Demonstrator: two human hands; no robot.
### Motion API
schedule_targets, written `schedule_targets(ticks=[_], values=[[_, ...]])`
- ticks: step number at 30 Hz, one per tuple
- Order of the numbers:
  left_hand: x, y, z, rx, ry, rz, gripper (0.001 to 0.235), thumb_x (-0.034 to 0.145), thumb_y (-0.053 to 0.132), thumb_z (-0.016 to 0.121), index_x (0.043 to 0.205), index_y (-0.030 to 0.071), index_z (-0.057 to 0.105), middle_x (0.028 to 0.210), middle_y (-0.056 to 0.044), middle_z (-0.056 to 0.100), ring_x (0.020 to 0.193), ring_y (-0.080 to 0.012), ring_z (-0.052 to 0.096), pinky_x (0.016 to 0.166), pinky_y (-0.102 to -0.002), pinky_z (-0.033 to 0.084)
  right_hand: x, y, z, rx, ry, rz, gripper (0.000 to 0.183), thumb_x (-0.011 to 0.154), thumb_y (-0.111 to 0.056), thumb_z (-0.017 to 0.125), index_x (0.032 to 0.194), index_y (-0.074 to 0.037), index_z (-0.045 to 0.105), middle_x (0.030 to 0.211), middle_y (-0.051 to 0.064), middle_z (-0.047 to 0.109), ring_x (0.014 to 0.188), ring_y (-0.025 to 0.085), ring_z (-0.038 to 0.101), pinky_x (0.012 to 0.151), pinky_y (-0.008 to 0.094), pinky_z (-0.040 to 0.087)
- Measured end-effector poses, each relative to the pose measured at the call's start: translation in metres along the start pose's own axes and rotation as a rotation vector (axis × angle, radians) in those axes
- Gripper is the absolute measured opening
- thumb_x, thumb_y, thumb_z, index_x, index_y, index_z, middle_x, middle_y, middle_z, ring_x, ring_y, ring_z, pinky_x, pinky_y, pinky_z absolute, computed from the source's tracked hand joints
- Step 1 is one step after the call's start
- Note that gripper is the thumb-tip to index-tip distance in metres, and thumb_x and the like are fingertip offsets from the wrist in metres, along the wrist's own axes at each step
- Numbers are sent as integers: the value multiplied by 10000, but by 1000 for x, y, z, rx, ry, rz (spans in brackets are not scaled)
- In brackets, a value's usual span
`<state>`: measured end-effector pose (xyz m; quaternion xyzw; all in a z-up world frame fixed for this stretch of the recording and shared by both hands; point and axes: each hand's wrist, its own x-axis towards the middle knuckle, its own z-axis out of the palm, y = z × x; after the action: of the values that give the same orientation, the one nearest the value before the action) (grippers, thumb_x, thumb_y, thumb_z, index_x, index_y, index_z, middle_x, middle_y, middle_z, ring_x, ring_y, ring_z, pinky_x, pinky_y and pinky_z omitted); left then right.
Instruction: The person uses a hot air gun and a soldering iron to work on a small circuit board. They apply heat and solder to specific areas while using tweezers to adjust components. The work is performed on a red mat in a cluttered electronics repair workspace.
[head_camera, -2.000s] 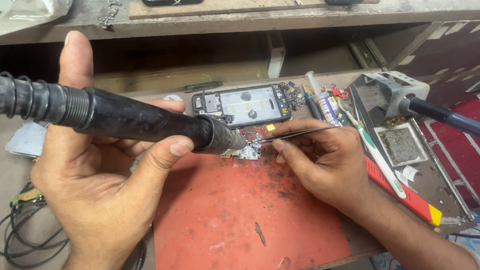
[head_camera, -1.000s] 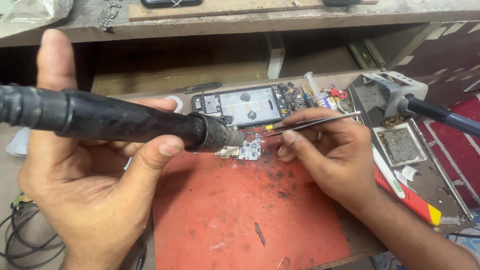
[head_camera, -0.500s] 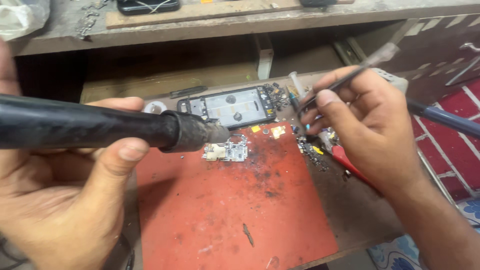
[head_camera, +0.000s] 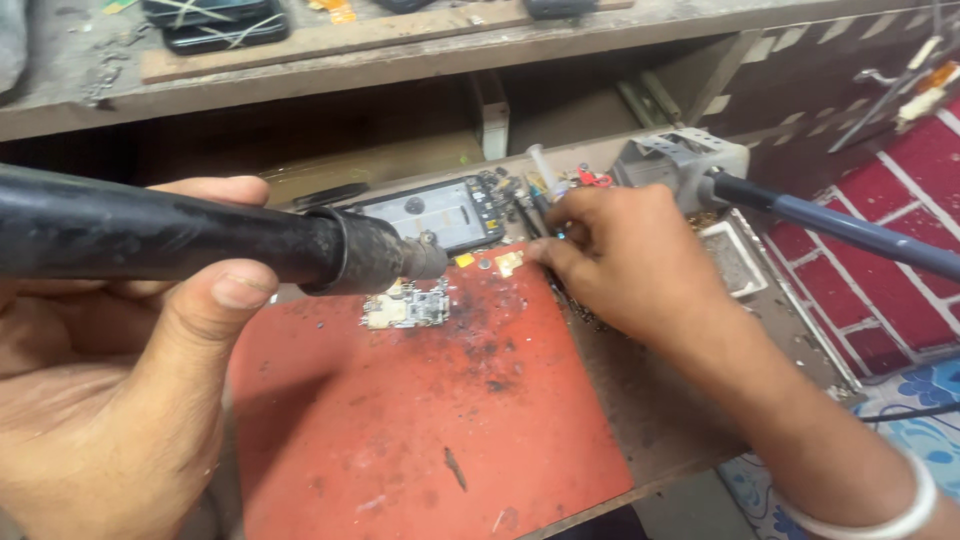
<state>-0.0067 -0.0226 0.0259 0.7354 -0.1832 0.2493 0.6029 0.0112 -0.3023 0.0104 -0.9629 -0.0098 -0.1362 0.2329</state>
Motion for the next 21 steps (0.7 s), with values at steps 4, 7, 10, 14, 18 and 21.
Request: schedule_targets(ticks=[4,7,10,14,18,21], values=[[2,0,9,10,-37,-128,241,1031,195,769,1183,26,693,1025,-71,740,938,-123,716,966,-239,592,-20,15,-3,260,163,-14,267,916,-250,781,969,4,718,693,109,686,556,153,614,502,306,458],[3,4,19,-31,-20,-189,325,991,276,780,1210,56,685,1063,-35,717,998,-111,704,1055,-258,595,-51,25,-9,1020,112,316,237,975,-218,714,951,-21,584,703,82,653,529,127,562,424,248,373],[4,12,31,-4,-6,-217,383,943,287,787,1242,72,683,1106,-36,717,1024,-118,699,1028,-250,582,-78,36,-19,1465,137,450,201,998,-201,672,961,-70,523,762,80,664,547,123,607,416,211,399],[9,27,52,66,-100,-111,362,967,155,786,1282,29,659,1074,-108,728,1005,-167,710,999,-274,583,-83,50,-23,1244,435,347,222,1001,-90,682,1151,-97,519,872,67,651,592,121,630,430,209,446],[4,41,80,-72,-87,-109,564,908,51,790,1367,44,464,1166,-114,735,991,-143,750,896,-246,636,-68,66,-30,722,558,171,356,927,-23,680,1261,-19,558,927,51,668,729,85,663,545,193,525],[6,44,94,-156,-159,-21,590,947,-51,790,1391,18,408,1228,-169,727,1052,-167,763,901,-244,655,-66,75,-33,538,594,73,193,1039,9,672,1226,48,651,921,103,710,768,128,696,634,220,566]])
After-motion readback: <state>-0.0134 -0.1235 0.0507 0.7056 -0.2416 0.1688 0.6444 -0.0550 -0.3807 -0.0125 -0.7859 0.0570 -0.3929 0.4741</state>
